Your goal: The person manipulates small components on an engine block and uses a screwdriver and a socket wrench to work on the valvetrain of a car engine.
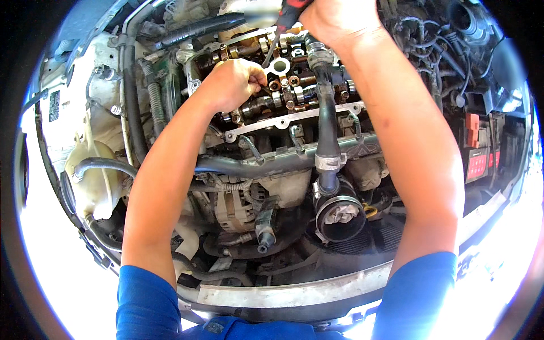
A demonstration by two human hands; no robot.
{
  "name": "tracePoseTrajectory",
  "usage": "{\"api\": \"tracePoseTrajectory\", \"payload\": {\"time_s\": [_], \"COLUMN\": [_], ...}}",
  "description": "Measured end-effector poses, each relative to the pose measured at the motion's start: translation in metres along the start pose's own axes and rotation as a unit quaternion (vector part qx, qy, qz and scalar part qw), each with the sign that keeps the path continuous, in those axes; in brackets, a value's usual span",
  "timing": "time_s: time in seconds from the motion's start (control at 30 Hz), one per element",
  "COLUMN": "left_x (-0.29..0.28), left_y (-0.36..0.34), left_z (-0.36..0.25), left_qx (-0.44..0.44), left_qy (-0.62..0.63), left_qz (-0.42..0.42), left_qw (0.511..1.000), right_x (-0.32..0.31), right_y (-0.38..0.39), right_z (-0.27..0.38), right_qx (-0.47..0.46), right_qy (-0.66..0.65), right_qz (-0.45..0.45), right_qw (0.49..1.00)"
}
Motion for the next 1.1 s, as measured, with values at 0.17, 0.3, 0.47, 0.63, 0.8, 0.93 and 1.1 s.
{"api": "tracePoseTrajectory", "payload": {"time_s": [0.17, 0.3, 0.47, 0.63, 0.8, 0.93, 1.1], "left_x": [-0.016, -0.028, -0.061, -0.134, -0.160, -0.173, -0.180], "left_y": [-0.002, 0.000, 0.015, 0.114, 0.214, 0.298, 0.395], "left_z": [0.005, 0.002, -0.003, -0.075, -0.174, -0.232, -0.274], "left_qx": [-0.021, -0.035, -0.085, 0.026, 0.071, 0.129, 0.191], "left_qy": [0.034, 0.071, 0.262, 0.388, 0.518, 0.549, 0.435], "left_qz": [0.011, 0.004, 0.048, 0.037, 0.044, 0.022, -0.062], "left_qw": [0.999, 0.997, 0.960, 0.920, 0.851, 0.826, 0.878], "right_x": [0.004, 0.017, 0.085, 0.150, 0.194, 0.235, 0.249], "right_y": [-0.004, -0.006, 0.024, 0.094, 0.186, 0.243, 0.307], "right_z": [0.046, 0.095, 0.183, 0.182, 0.208, 0.256, 0.283], "right_qx": [-0.078, -0.090, -0.083, -0.058, -0.101, -0.134, 0.054], "right_qy": [0.024, 0.051, 0.431, 0.743, 0.752, 0.688, 0.491], "right_qz": [0.010, 0.013, -0.001, 0.232, 0.237, 0.185, 0.092], "right_qw": [0.997, 0.995, 0.898, 0.625, 0.606, 0.689, 0.865]}}
Point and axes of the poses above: each hand's wrist, its own y-axis away from the middle knuckle, its own x-axis out of the palm, z = x × y, the point moved 9 cm from there along -y, towards the middle knuckle, and after that the axes turned 6 degrees about -x, right-handed, at the moved point
